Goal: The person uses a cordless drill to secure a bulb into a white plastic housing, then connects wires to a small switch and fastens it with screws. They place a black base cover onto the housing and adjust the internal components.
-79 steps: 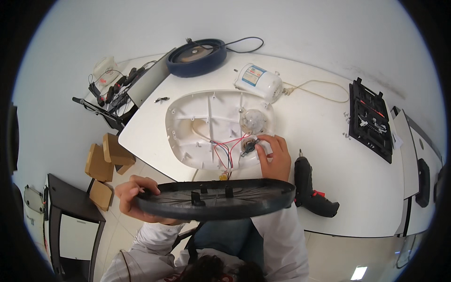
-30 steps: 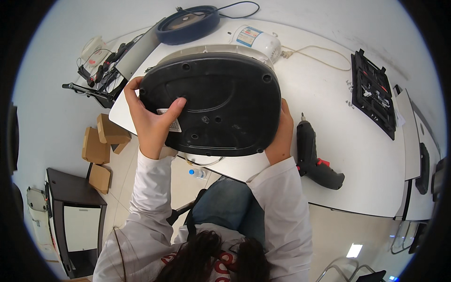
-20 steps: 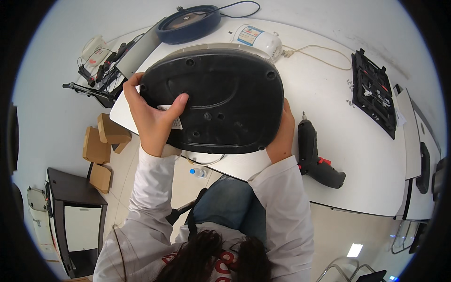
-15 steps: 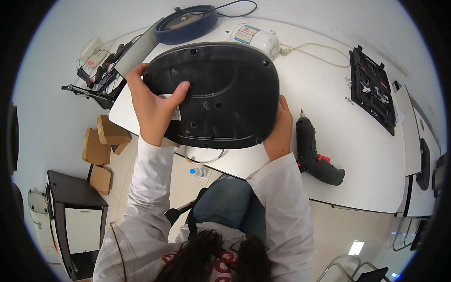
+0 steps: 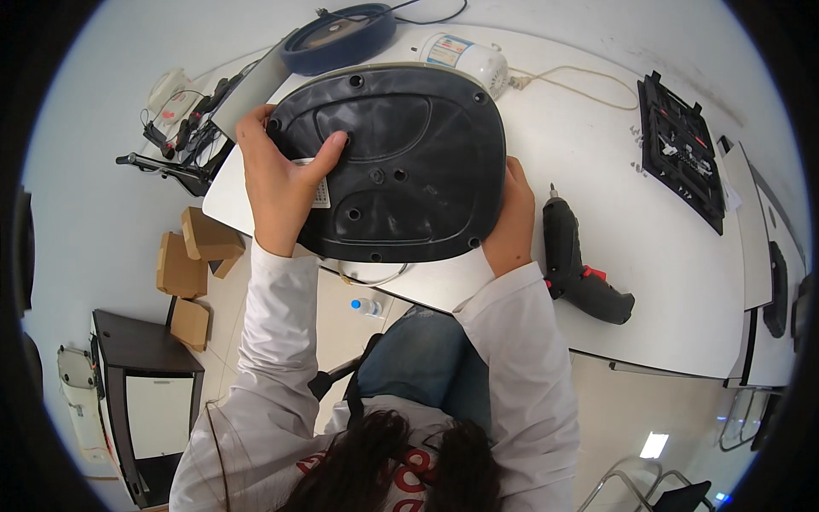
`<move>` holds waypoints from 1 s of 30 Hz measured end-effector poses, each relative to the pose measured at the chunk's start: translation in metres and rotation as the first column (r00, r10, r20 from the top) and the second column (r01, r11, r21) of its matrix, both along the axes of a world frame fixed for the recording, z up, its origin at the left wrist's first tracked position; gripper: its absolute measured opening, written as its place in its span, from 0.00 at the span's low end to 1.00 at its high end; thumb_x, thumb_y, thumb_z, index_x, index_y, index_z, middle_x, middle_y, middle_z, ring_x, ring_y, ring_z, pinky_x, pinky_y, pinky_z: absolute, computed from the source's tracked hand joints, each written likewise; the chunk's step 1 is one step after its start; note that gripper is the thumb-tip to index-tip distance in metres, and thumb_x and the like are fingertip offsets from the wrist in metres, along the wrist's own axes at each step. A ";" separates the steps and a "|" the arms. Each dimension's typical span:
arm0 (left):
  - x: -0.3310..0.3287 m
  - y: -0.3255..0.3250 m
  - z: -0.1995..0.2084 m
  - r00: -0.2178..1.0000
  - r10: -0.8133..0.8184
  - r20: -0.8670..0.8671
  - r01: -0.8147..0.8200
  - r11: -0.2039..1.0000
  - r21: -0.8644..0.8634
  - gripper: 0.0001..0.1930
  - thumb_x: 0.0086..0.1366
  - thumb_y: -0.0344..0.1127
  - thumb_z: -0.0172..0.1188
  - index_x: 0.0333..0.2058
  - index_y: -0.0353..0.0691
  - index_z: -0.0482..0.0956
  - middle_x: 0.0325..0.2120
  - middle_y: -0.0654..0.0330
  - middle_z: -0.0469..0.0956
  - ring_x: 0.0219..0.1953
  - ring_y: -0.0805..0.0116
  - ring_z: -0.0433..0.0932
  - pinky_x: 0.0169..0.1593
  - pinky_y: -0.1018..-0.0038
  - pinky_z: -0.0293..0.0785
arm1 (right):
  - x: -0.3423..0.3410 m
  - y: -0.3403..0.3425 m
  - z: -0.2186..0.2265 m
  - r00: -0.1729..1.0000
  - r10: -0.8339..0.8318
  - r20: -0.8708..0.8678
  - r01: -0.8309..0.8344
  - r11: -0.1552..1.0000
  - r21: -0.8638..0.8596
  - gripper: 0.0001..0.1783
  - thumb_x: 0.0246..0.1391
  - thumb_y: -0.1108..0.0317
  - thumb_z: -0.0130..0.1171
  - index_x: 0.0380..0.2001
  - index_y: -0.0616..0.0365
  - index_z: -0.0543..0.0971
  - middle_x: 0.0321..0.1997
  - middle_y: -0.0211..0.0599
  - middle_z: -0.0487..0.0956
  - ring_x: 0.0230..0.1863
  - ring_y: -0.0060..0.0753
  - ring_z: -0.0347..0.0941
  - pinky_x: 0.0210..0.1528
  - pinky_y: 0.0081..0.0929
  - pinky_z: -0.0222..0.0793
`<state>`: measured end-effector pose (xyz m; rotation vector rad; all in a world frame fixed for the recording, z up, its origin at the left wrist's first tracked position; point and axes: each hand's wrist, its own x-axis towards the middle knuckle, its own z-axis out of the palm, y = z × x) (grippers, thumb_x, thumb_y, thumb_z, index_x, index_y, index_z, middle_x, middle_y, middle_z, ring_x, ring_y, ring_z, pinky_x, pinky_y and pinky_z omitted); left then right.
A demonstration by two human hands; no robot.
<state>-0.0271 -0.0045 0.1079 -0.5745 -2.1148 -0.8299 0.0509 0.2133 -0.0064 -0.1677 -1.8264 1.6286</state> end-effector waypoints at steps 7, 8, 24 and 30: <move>0.002 -0.016 -0.008 0.965 -0.257 0.045 0.223 0.904 0.364 0.30 0.52 0.46 0.71 0.45 0.33 0.68 0.37 0.53 0.71 0.39 0.60 0.73 0.46 0.70 0.71 | 0.007 -0.002 0.009 0.991 -0.132 0.009 0.123 0.943 0.310 0.13 0.51 0.79 0.57 0.43 0.62 0.77 0.44 0.38 0.76 0.43 0.35 0.76 0.44 0.23 0.70; 0.003 -0.022 -0.005 0.920 -0.385 0.069 0.313 0.830 0.461 0.19 0.61 0.39 0.63 0.44 0.34 0.69 0.34 0.58 0.72 0.38 0.68 0.69 0.46 0.74 0.67 | 0.006 -0.002 0.010 0.991 -0.132 -0.002 0.125 0.936 0.328 0.13 0.52 0.78 0.57 0.42 0.61 0.78 0.44 0.37 0.77 0.43 0.34 0.76 0.44 0.23 0.70; 0.060 -0.051 -0.052 0.167 -0.719 0.675 0.363 0.681 0.636 0.39 0.65 0.66 0.43 0.64 0.43 0.58 0.16 0.70 0.58 0.17 0.81 0.56 0.22 0.81 0.53 | 0.012 -0.011 0.031 0.981 -0.164 0.105 0.119 0.932 0.342 0.11 0.54 0.70 0.63 0.42 0.53 0.80 0.46 0.32 0.77 0.43 0.30 0.74 0.35 0.24 0.73; 0.047 -0.037 -0.065 0.067 -0.759 0.648 0.332 0.629 0.703 0.38 0.65 0.66 0.44 0.67 0.51 0.54 0.15 0.70 0.55 0.15 0.81 0.55 0.20 0.81 0.51 | 0.012 -0.010 0.030 0.982 -0.153 0.114 0.112 0.946 0.303 0.11 0.54 0.70 0.63 0.42 0.53 0.79 0.45 0.33 0.77 0.42 0.30 0.74 0.35 0.24 0.73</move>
